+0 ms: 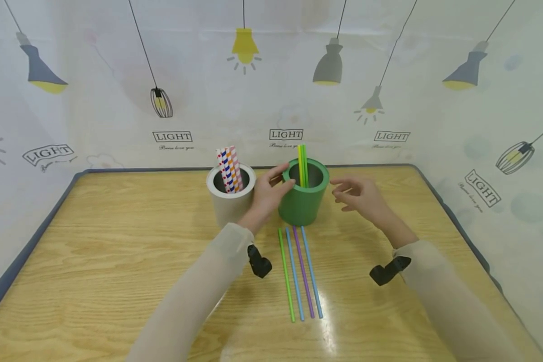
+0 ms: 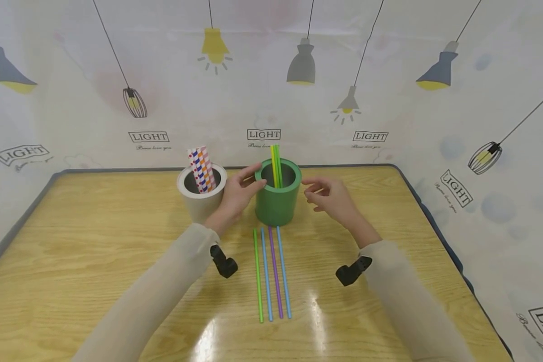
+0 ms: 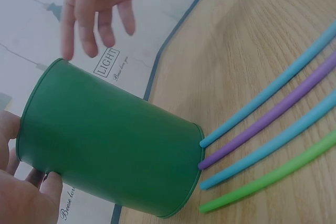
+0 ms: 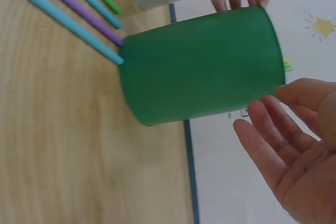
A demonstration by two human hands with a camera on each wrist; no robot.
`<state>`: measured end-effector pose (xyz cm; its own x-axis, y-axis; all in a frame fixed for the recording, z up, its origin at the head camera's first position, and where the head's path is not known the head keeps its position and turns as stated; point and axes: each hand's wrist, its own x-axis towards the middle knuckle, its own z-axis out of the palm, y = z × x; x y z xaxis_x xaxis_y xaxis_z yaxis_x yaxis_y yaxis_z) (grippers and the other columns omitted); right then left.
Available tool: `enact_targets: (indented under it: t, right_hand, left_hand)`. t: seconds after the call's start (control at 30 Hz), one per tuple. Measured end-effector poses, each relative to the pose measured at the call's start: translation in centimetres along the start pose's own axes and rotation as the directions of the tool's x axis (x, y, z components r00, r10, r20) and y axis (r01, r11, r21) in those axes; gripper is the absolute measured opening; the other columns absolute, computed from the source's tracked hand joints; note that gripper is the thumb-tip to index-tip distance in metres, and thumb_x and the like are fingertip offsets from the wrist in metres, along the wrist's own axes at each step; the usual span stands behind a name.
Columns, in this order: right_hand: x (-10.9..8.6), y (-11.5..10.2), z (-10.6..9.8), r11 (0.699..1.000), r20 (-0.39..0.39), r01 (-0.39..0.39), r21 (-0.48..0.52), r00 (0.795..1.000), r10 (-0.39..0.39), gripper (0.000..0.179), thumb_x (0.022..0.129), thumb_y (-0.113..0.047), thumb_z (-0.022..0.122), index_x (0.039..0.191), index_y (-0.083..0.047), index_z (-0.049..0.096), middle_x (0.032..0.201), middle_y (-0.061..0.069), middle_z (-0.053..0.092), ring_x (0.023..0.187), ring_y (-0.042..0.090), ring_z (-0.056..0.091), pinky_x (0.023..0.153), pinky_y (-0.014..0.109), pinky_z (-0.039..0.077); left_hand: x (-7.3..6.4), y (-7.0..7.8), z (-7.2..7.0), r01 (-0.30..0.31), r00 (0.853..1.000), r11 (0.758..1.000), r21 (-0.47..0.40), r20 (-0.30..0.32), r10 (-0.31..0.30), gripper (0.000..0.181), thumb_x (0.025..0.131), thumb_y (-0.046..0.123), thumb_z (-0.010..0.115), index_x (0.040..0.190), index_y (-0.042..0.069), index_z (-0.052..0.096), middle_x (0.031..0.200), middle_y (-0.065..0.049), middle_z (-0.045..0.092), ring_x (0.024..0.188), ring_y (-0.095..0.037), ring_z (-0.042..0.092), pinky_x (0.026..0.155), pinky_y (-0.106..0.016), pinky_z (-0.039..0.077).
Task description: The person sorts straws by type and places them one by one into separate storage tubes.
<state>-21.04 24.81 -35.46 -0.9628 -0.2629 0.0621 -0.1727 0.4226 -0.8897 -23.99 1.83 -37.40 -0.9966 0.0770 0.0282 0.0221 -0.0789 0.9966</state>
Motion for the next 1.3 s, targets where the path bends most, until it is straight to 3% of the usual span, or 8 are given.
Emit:
enact_targets:
  t: [0.17,0.37,0.6,0.83,1.03,1.3]
  right_hand:
    - [-1.0,1.7,1.1,0.999,0.007,-0.021,0.045,1.0,0.021,0.033,0.089,-0.011,0.06,0.118,0.004,0.056,0.103,0.028,0.057,0.083,0.026,0.062,0.066,0.041,0.057]
    - [-1.7,3.7,3.1,0.996,0.11,-0.07,0.058,0.992,0.063,0.031,0.088,-0.007,0.058,0.115,0.008,0.055,0.099,0.028,0.058,0.082,0.035,0.061,0.066,0.048,0.055]
    - [-2.3,5.2,5.5,0.992,0.215,-0.128,0.005,0.969,0.124,0.027,0.086,-0.003,0.056,0.111,0.007,0.057,0.087,0.019,0.062,0.069,0.024,0.06,0.057,0.033,0.055]
    - [-2.7,5.0,7.6,0.972,0.172,-0.231,0.052,0.96,0.219,0.03,0.085,0.001,0.056,0.113,0.009,0.056,0.084,0.02,0.062,0.064,0.022,0.06,0.052,0.035,0.055]
    - [-2.9,4.9,8.5,0.971,0.118,-0.233,0.045,0.967,0.226,0.032,0.084,0.001,0.059,0.114,0.01,0.054,0.082,0.018,0.062,0.06,0.018,0.057,0.048,0.031,0.053]
    - [-2.7,5.0,9.1,0.978,0.131,-0.203,0.043,0.972,0.196,0.045,0.08,0.0,0.065,0.12,0.012,0.047,0.07,0.01,0.059,0.049,0.013,0.048,0.043,0.021,0.042]
  left_hand:
    - [0.0,0.0,0.0,-0.042,0.999,0.999,0.02,0.005,0.041,0.045,0.083,0.002,0.065,0.126,0.007,0.055,0.134,-0.006,0.048,0.119,-0.024,0.047,0.092,-0.025,0.046]
    - [0.0,0.0,-0.1,-0.041,0.999,0.999,-0.003,0.029,0.042,0.046,0.084,0.002,0.064,0.129,0.005,0.052,0.137,-0.009,0.044,0.122,-0.027,0.044,0.095,-0.028,0.043]
    - [0.0,-0.2,-0.1,-0.043,0.999,0.999,0.007,0.015,0.043,0.046,0.083,0.002,0.064,0.127,0.006,0.053,0.135,-0.007,0.047,0.119,-0.024,0.046,0.093,-0.027,0.045]
    - [0.0,-0.3,0.0,-0.058,0.998,0.998,0.004,-0.002,0.058,0.044,0.082,0.002,0.066,0.125,0.006,0.056,0.131,-0.005,0.05,0.117,-0.022,0.049,0.091,-0.025,0.047]
    - [0.1,-0.4,0.0,-0.055,0.998,0.998,0.017,-0.007,0.055,0.044,0.082,0.002,0.066,0.125,0.007,0.056,0.131,-0.005,0.05,0.116,-0.022,0.049,0.091,-0.025,0.046]
    - [0.0,-0.4,0.0,-0.058,0.998,0.998,0.022,-0.009,0.058,0.044,0.082,0.003,0.066,0.125,0.008,0.056,0.131,-0.004,0.051,0.116,-0.021,0.049,0.091,-0.025,0.046]
